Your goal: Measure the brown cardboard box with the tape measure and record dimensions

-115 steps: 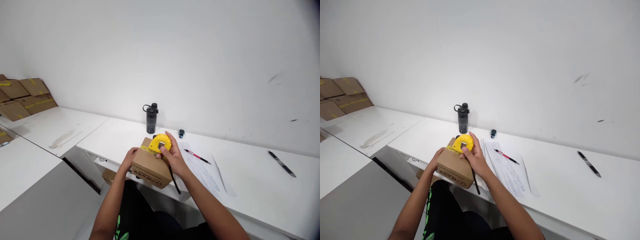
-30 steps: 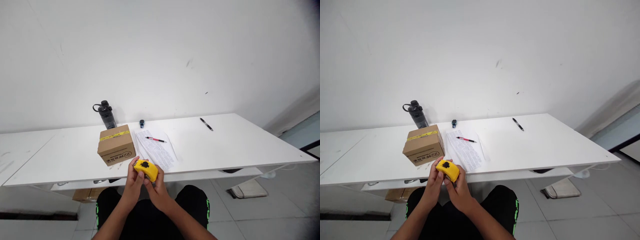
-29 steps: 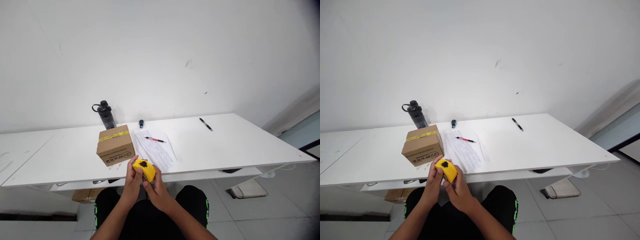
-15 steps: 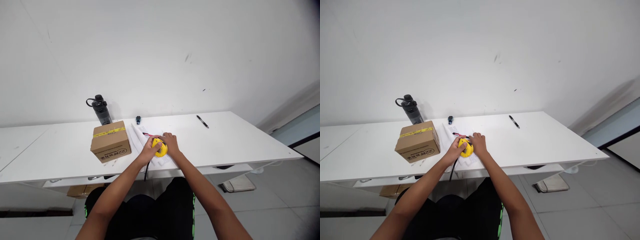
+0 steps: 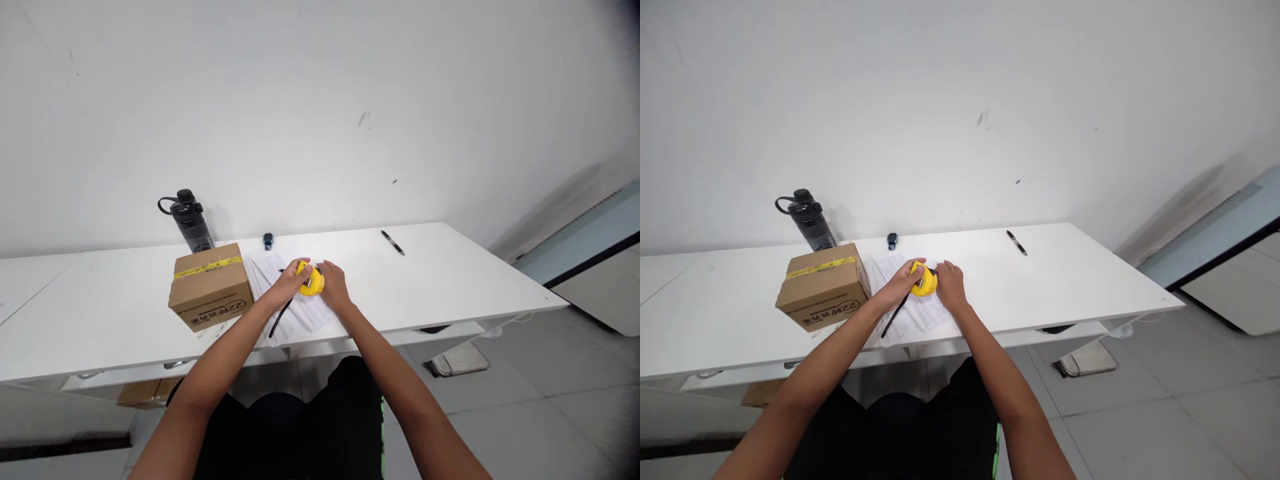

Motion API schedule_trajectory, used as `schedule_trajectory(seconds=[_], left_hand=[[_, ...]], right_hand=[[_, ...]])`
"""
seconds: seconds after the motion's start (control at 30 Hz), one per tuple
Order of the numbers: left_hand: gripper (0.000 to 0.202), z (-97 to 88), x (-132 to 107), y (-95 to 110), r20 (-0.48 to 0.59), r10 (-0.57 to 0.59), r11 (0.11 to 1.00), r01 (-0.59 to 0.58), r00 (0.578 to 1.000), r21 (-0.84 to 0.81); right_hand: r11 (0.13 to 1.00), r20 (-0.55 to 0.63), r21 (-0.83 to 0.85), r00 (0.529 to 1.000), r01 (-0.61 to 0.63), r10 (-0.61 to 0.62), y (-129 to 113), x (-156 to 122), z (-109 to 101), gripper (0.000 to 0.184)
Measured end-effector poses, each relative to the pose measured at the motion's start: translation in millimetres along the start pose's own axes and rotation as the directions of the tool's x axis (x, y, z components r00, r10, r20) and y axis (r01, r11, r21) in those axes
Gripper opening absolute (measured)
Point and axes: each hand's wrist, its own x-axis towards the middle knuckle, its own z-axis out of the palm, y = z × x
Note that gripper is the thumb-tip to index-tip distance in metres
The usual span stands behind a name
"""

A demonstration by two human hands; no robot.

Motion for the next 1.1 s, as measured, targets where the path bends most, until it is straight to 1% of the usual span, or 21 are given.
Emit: schedule_trajectory(seconds=[0.07, 0.1, 0.13, 0.2, 0.23, 0.27, 0.3, 0.37, 0.43, 0.53, 0.57, 0.6, 0.63, 0.7, 0.73, 0.77, 0.8, 0.9, 1.0, 1.1], left_hand=[[0.059, -13.6, 2.9, -18.3, -0.032, -0.035, 0.999, 0.036, 0.999, 0.025], [0.06, -20.5, 3.1, -26.0, -0.033, -0.049, 0.998, 0.051, 0.998, 0.033], [0.061, -27.2, 2.7, -32.4, -0.031, -0.058, 0.997, 0.059, 0.998, 0.04], [0.061, -38.3, 0.8, -41.6, -0.034, -0.056, 0.998, 0.057, 0.998, 0.03], [0.061, -42.2, -0.3, -44.6, -0.039, -0.042, 0.999, 0.042, 0.998, 0.017], [0.061, -44.9, -1.3, -46.8, -0.043, -0.019, 1.0, 0.019, 0.999, 0.005], [0.06, -46.3, -2.2, -48.4, -0.046, 0.004, 1.0, -0.004, 0.999, 0.001], [0.058, -46.1, -4.1, -50.2, -0.023, 0.026, 0.999, -0.026, 0.999, 0.021], [0.057, -43.9, -6.0, -51.0, 0.027, 0.017, 0.998, -0.019, 0.999, 0.065], [0.055, -41.5, -8.2, -50.9, 0.06, 0.017, 0.989, -0.026, 0.998, 0.149], [0.054, -41.5, -8.2, -50.7, 0.059, 0.025, 0.983, -0.035, 0.998, 0.179], [0.054, -42.0, -7.8, -50.5, 0.06, 0.033, 0.978, -0.045, 0.998, 0.204], [0.053, -42.9, -6.9, -50.3, 0.064, 0.04, 0.974, -0.053, 0.997, 0.222], [0.054, -45.6, -3.9, -50.0, 0.081, 0.045, 0.969, -0.063, 0.996, 0.239], [0.054, -47.0, -2.0, -50.0, 0.09, 0.046, 0.967, -0.067, 0.995, 0.245], [0.054, -48.5, -0.2, -50.1, 0.096, 0.047, 0.966, -0.07, 0.994, 0.25], [0.053, -49.7, 1.5, -50.4, 0.099, 0.053, 0.964, -0.076, 0.994, 0.254], [0.05, -51.7, 3.7, -52.2, 0.103, 0.073, 0.964, -0.097, 0.992, 0.25], [0.048, -50.1, 1.9, -55.6, 0.099, 0.091, 0.964, -0.113, 0.991, 0.242], [0.053, -46.5, -0.4, -59.7, 0.097, 0.078, 0.976, -0.096, 0.992, 0.193]], right_hand=[[0.98, -0.072, 0.162, 0.989, -0.114, 0.127, 3.3, -0.3, 0.8, 0.021], [0.951, -0.105, 0.253, 0.972, -0.18, 0.212, 6.3, -0.3, 0.7, 0.021], [0.908, -0.134, 0.343, 0.944, -0.241, 0.302, 10.2, -0.2, 0.1, 0.023], [0.785, -0.157, 0.523, 0.867, -0.332, 0.472, 20.1, 1.1, -2.8, 0.029], [0.712, -0.147, 0.606, 0.829, -0.355, 0.539, 25.4, 2.4, -5.2, 0.032], [0.637, -0.124, 0.679, 0.799, -0.364, 0.589, 30.1, 4.1, -8.1, 0.034], [0.565, -0.09, 0.741, 0.781, -0.362, 0.618, 33.9, 5.9, -11.4, 0.035], [0.437, -0.011, 0.832, 0.777, -0.343, 0.63, 36.8, 9.4, -18.8, 0.036], [0.339, 0.064, 0.882, 0.795, -0.328, 0.603, 32.1, 10.3, -26.4, 0.037], [0.252, 0.16, 0.909, 0.837, -0.331, 0.523, 14.9, 1.9, -36.6, 0.035], [0.251, 0.187, 0.908, 0.86, -0.336, 0.475, 8.7, -3.9, -39.8, 0.033], [0.286, 0.2, 0.897, 0.888, -0.336, 0.415, 3.5, -10.9, -42.9, 0.03], [0.359, 0.198, 0.875, 0.917, -0.324, 0.346, -0.5, -18.6, -45.7, 0.027], [0.562, 0.176, 0.783, 0.962, -0.267, 0.211, -3.9, -34.5, -50.6, 0.021], [0.648, 0.18, 0.722, 0.97, -0.242, 0.161, -3.7, -41.7, -52.4, 0.019], [0.705, 0.204, 0.669, 0.97, -0.237, 0.133, -2.6, -47.8, -53.8, 0.019], [0.733, 0.242, 0.631, 0.962, -0.252, 0.123, -1.1, -52.7, -54.7, 0.019], [0.744, 0.363, 0.579, 0.923, -0.333, 0.131, 2.6, -59.1, -56.0, 0.021], [0.751, 0.352, 0.553, 0.918, -0.362, 0.183, 2.8, -58.5, -57.0, 0.024], [0.764, 0.332, 0.528, 0.918, -0.371, 0.217, 1.7, -59.6, -58.6, 0.028]])
